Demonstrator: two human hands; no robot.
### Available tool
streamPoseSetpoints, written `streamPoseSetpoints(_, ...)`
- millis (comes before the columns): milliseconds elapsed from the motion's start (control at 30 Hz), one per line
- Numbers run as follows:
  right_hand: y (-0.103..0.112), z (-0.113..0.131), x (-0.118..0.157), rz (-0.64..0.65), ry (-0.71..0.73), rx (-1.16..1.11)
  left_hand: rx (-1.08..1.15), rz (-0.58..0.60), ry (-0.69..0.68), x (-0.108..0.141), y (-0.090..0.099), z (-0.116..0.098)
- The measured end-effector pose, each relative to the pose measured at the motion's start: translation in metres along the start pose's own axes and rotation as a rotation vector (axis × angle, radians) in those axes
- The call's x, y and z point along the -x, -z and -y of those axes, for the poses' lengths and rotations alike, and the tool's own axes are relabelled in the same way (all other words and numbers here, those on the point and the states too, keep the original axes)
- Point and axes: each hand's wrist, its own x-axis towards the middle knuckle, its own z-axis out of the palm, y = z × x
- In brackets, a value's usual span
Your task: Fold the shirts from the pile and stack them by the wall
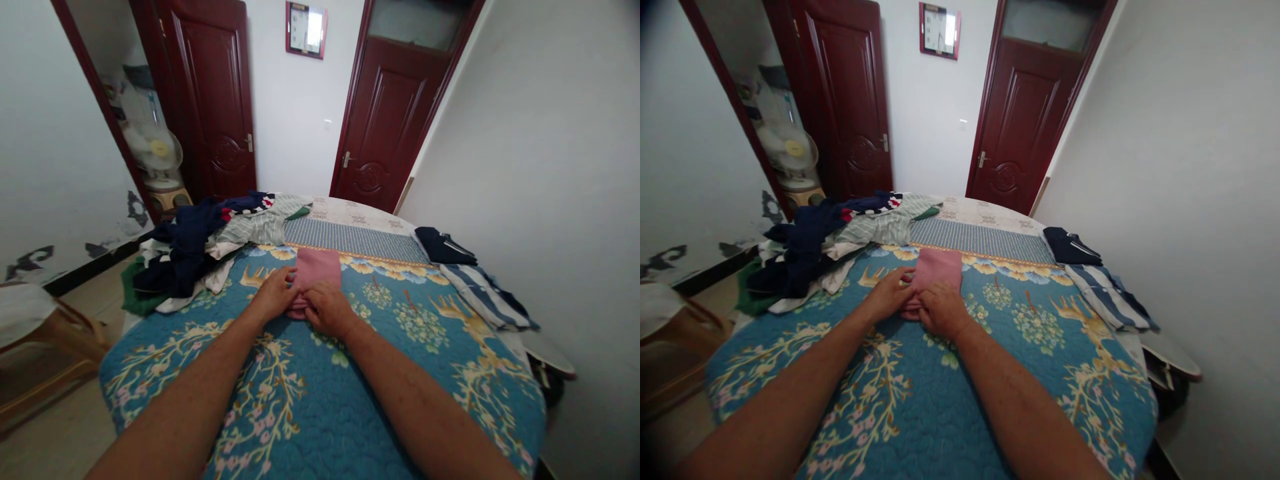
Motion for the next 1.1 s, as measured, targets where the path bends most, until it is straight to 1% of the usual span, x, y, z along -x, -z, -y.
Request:
streamPoseSetpoints(67, 0.005, 0.001, 0.0, -0.013, -0.008, -0.048, -0.039, -0.002, -0.027, 0.001, -0.001, 0.001)
streamPoseSetpoints(133, 0.008, -0.003, 0.0, -0.123, -0.084, -0.074, -0.122, -0.041, -0.085, 0.003, 0.0, -0.004)
streamPoseSetpoints(200, 0.009, -0.011, -0.002, -0.251, -0.19, -0.042, -0.192, -0.1, -0.188, 0.007, 0.0, -0.012)
streamPoseSetpoints(233, 0.007, -0.017, -0.002, -0.284, -0.239, -0.009, -0.208, -0.118, -0.249, 0.009, -0.001, -0.016)
streamPoseSetpoints(267, 0.005, -0.022, -0.002, -0.282, -0.282, 0.027, -0.215, -0.115, -0.306, 0.011, -0.003, -0.02)
streamPoseSetpoints(300, 0.001, -0.027, -0.002, -0.246, -0.319, 0.06, -0.224, -0.085, -0.35, 0.013, -0.006, -0.023)
streamPoseSetpoints(367, -0.006, -0.034, 0.0, -0.129, -0.372, 0.107, -0.279, 0.022, -0.384, 0.015, -0.013, -0.025)
streamPoseSetpoints(433, -0.012, -0.039, 0.003, -0.029, -0.398, 0.129, -0.377, 0.131, -0.369, 0.016, -0.021, -0.023)
streamPoseSetpoints(500, -0.015, -0.04, 0.004, 0.013, -0.413, 0.142, -0.462, 0.185, -0.34, 0.018, -0.026, -0.02)
streamPoseSetpoints(600, -0.011, -0.04, -0.001, 0.044, -0.428, 0.146, -0.534, 0.194, -0.284, 0.022, -0.028, -0.017)
streamPoseSetpoints(667, -0.005, -0.04, -0.009, 0.066, -0.451, 0.145, -0.559, 0.195, -0.244, 0.025, -0.028, -0.018)
streamPoseSetpoints(767, 0.002, -0.041, -0.027, 0.119, -0.504, 0.144, -0.566, 0.217, -0.198, 0.028, -0.026, -0.021)
streamPoseSetpoints(833, 0.003, -0.042, -0.042, 0.177, -0.532, 0.139, -0.558, 0.239, -0.175, 0.029, -0.025, -0.023)
streamPoseSetpoints(933, -0.001, -0.047, -0.065, 0.241, -0.537, 0.155, -0.535, 0.252, -0.141, 0.03, -0.024, -0.024)
streamPoseSetpoints(1100, -0.015, -0.053, -0.095, 0.236, -0.448, 0.213, -0.522, 0.209, -0.082, 0.03, -0.028, -0.018)
